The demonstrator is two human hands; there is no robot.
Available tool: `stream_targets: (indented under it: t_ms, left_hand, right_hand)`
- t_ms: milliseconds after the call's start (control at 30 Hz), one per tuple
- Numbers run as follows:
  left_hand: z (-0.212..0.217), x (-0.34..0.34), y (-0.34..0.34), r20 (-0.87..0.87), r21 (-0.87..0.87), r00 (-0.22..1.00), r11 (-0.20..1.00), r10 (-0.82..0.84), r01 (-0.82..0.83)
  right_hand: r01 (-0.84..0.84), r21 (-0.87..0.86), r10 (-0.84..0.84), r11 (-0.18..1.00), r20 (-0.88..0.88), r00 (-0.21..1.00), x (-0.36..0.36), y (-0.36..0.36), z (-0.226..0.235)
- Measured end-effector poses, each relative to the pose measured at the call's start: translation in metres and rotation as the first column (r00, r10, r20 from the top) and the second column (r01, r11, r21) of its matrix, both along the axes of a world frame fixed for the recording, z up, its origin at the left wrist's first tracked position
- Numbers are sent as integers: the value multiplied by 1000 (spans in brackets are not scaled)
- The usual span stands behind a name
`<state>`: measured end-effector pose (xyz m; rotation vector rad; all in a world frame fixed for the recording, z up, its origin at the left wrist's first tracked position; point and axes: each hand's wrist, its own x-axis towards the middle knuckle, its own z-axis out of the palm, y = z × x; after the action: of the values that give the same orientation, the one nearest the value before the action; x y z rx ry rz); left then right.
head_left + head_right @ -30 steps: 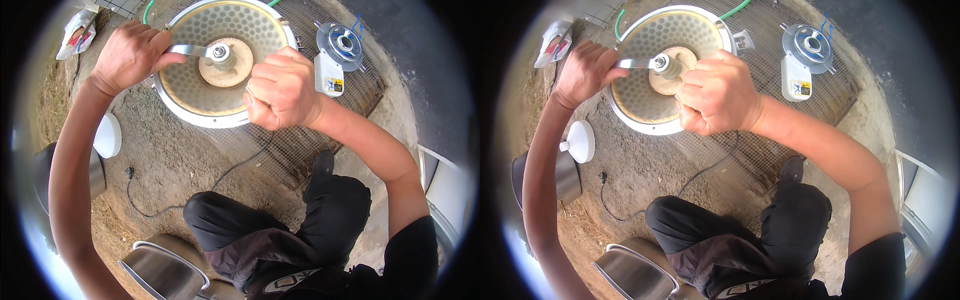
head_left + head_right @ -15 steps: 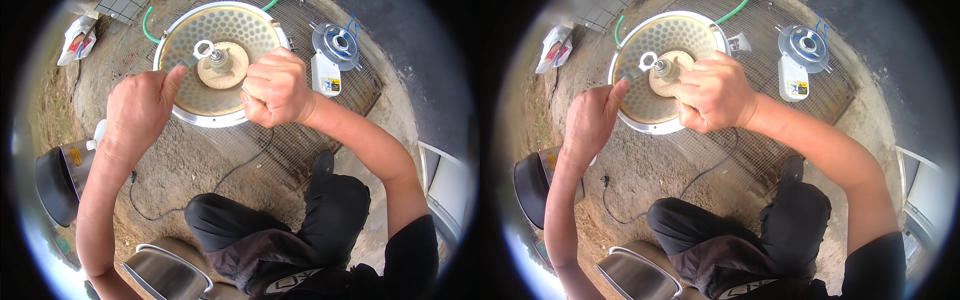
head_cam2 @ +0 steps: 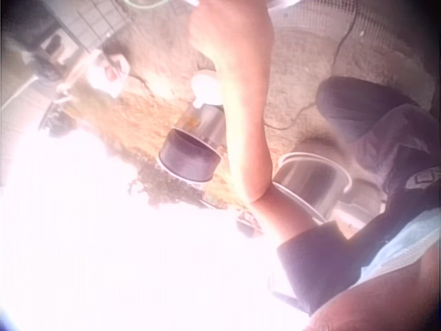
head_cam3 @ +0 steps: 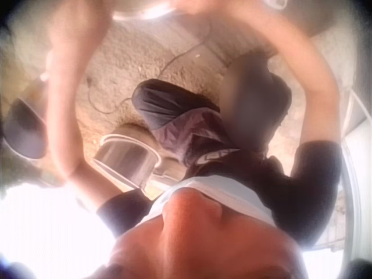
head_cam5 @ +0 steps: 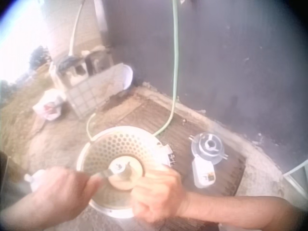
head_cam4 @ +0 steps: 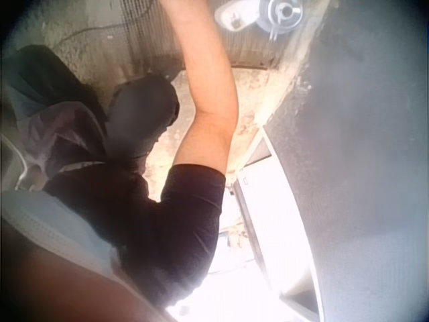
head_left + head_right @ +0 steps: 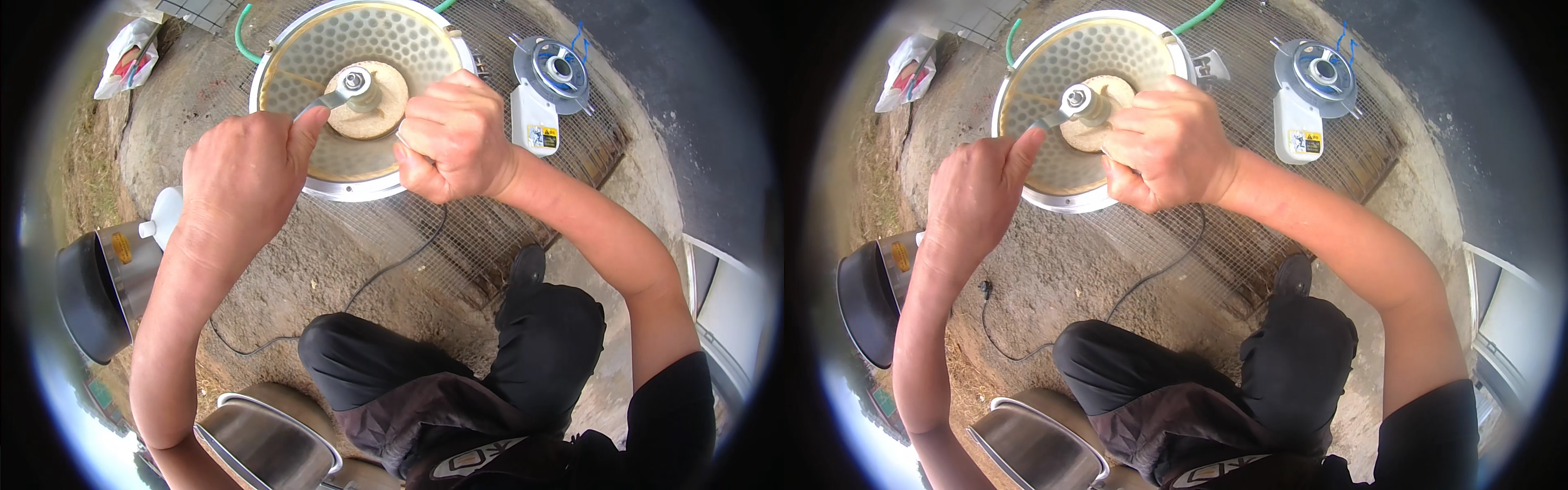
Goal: The person assembles a small electric machine by inserting a cylindrical component into a perforated metal drum, securing it with a metal ring, and attaching a motor unit to the top. They then wipe the power cord with a cloth.
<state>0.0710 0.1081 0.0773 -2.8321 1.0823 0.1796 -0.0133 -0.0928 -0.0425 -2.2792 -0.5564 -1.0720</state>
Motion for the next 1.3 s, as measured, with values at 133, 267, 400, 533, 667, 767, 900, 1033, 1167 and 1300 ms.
stream_targets:
  t_ms: [133,267,400,533,667,767,900,1033,1167,1300]
  left_hand:
    - [2,3,-3,6,30,1000,999,-26,26]
    - [0,7,-3,20,7,999,999,-42,42]
    - [-10,7,-1,46,54,999,998,-27,25]
    - [-17,8,5,115,19,991,997,-74,72]
    - [-25,18,8,364,-96,861,905,-355,414]
    - [-27,22,11,324,-88,849,881,-417,466]
    - [-27,26,11,283,-94,848,867,-448,489]
    - [-26,29,10,249,-96,866,879,-434,467]
    - [-29,34,13,270,-103,841,855,-468,509]
    - [-26,43,18,265,-84,823,838,-502,539]
  right_hand:
    - [1,16,-1,1000,-9,1000,0,1,0]
    - [5,24,-5,1000,-1,1000,0,3,-1]
    - [6,3,-6,1000,-37,999,-1,2,0]
    - [-15,12,15,1000,-33,999,0,1,0]
    - [-20,1,21,1000,-44,999,1,0,1]
    - [-14,13,15,1000,-46,999,1,0,1]
    - [-9,18,10,1000,-50,999,2,-1,1]
    - [-6,15,6,1000,-48,999,3,-1,0]
    - [-5,12,5,1000,-52,999,2,-1,-1]
    - [6,-13,-7,1000,-54,998,1,1,0]
